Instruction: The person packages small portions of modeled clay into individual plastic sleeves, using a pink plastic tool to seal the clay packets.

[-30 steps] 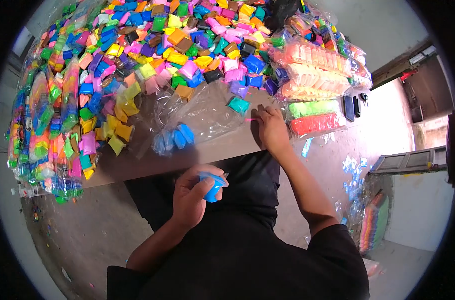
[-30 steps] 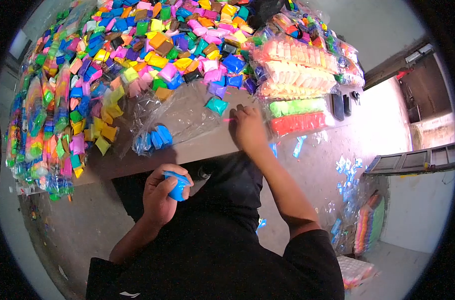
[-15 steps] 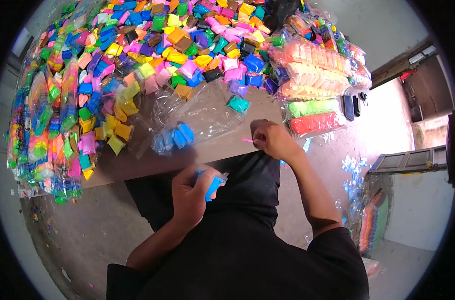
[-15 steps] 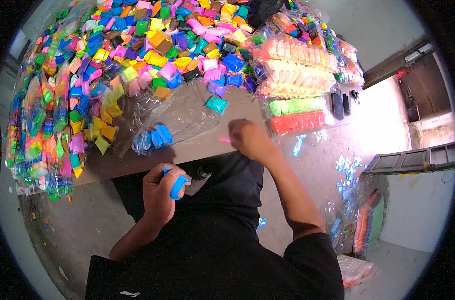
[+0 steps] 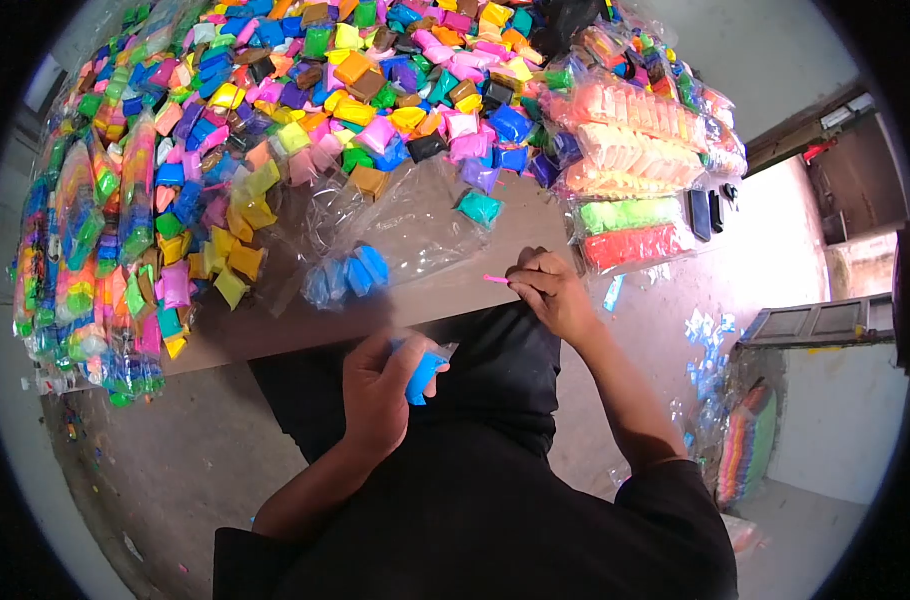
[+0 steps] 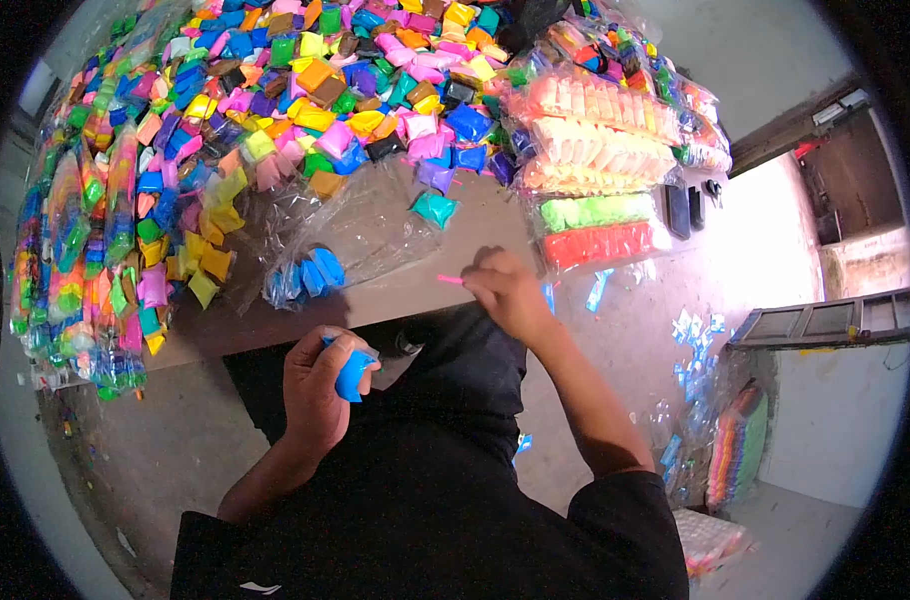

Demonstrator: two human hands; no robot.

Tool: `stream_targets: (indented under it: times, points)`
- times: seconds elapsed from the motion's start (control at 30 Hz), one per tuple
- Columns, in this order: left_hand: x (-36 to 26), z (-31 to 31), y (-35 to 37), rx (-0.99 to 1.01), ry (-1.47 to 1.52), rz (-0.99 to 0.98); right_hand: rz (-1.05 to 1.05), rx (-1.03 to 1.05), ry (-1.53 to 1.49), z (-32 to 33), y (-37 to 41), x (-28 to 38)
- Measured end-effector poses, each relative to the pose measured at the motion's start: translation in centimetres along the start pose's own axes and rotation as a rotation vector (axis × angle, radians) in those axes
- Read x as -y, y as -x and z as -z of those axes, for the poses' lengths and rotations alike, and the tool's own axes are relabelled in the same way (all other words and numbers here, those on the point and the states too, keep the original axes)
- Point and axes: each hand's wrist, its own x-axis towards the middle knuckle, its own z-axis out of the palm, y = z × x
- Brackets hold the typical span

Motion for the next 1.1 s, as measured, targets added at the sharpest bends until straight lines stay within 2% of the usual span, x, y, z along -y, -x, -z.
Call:
stream_targets:
  times: [0.1,0.2,0.27,0.4,0.47,0.5,0.57,0.6,0.67,0.87,1.0,1.1]
  points:
    - [0.1,0.1,0.0,-0.038,-0.008,0.025,0.025,0.004,0.008,0.3,0.3,0.0]
    - [0.4,0.2,-0.1,-0.026,-0.027,-0.032,0.016,0.033,-0.009,0.7,0.7,-0.3]
    - [0.4,0.1,-0.1,-0.026,-0.03,-0.081,0.09,0.059,0.003,0.7,1.1,-0.7]
    - [0.8,0.3,0.0,-0.021,-0.026,-0.135,0.075,0.062,0.075,0.7,1.5,1.2]
    - [0.6,0.1,0.2,-0.008,-0.062,-0.135,-0.244,0.012,0.056,0.9,1.1,5.0]
    - [0.4,0.0,0.2,-0.008,-0.062,-0.131,-0.249,0.014,0.055,0.9,0.9,6.8]
    - [0.2,-0.1,0.4,0.022,-0.171,-0.161,-0.579,-0.227,-0.727,0.8,0.5,10.9]
    - [0.1,-0.3,0.4,0.031,-0.171,-0.154,-0.586,-0.235,-0.724,1.1,-0.1,13.1]
    - [-0.1,-0.6,0.5,0.03,-0.197,-0.179,-0.419,-0.317,-1.022,1.3,-1.2,16.6]
    - [-1.3,-1.8,0.5,0.022,-0.126,-0.21,-0.192,-0.462,-1.042,-0.4,-2.2,17.8]
    - [-1.8,-1.9,0.5,0.044,-0.099,-0.176,-0.217,-0.447,-0.986,-0.2,-1.8,17.8]
    - [-1.7,-1.9,0.3,0.023,-0.041,-0.138,-0.13,-0.481,-0.924,-0.3,-1.6,17.5]
